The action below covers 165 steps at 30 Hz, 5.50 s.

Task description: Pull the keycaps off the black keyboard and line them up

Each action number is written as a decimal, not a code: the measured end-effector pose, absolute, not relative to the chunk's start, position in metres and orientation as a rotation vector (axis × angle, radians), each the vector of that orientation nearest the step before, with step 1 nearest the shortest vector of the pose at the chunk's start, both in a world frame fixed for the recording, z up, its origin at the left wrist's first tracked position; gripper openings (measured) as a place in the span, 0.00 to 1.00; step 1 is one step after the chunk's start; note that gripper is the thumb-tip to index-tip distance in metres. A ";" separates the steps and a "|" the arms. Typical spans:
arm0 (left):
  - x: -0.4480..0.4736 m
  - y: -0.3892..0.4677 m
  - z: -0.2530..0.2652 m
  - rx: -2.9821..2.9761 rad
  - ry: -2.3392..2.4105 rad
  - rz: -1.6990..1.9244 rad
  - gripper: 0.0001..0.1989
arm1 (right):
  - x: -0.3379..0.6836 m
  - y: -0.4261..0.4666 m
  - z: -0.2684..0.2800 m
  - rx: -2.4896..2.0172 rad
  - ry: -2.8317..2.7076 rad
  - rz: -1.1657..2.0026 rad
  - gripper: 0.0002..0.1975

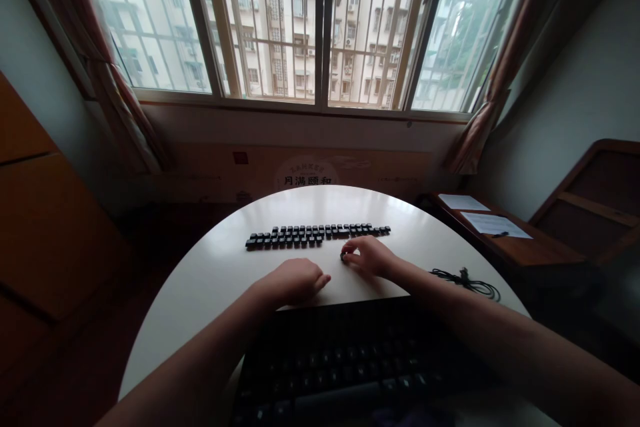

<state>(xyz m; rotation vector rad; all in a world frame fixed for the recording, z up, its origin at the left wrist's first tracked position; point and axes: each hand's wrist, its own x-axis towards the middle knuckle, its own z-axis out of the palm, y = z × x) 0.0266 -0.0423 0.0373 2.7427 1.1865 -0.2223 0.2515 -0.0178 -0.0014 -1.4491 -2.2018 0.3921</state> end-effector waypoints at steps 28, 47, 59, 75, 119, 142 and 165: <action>0.025 -0.047 0.037 2.744 1.091 -0.223 0.28 | 0.209 0.028 -0.013 -1.503 -2.105 0.236 0.08; 0.028 -0.048 0.043 2.697 1.078 -0.250 0.29 | 0.286 -0.097 0.065 -1.193 -1.818 0.340 0.35; 0.033 -0.044 0.042 2.672 1.115 -0.320 0.32 | 0.303 -0.166 0.030 -1.132 -1.463 1.384 0.12; 0.038 -0.043 0.042 2.657 1.158 -0.343 0.30 | 0.292 -0.154 -0.001 -1.328 -1.461 1.120 0.18; 0.054 -0.080 0.058 2.722 0.850 0.129 0.23 | 0.285 -0.175 0.014 -0.929 -1.890 0.536 0.09; 0.059 -0.081 0.033 2.437 0.618 0.239 0.17 | 0.264 -0.168 0.014 -1.263 -2.158 -0.031 0.16; 0.056 -0.068 0.013 2.719 1.214 0.013 0.30 | 0.249 -0.019 -0.001 -1.590 -2.297 0.123 0.10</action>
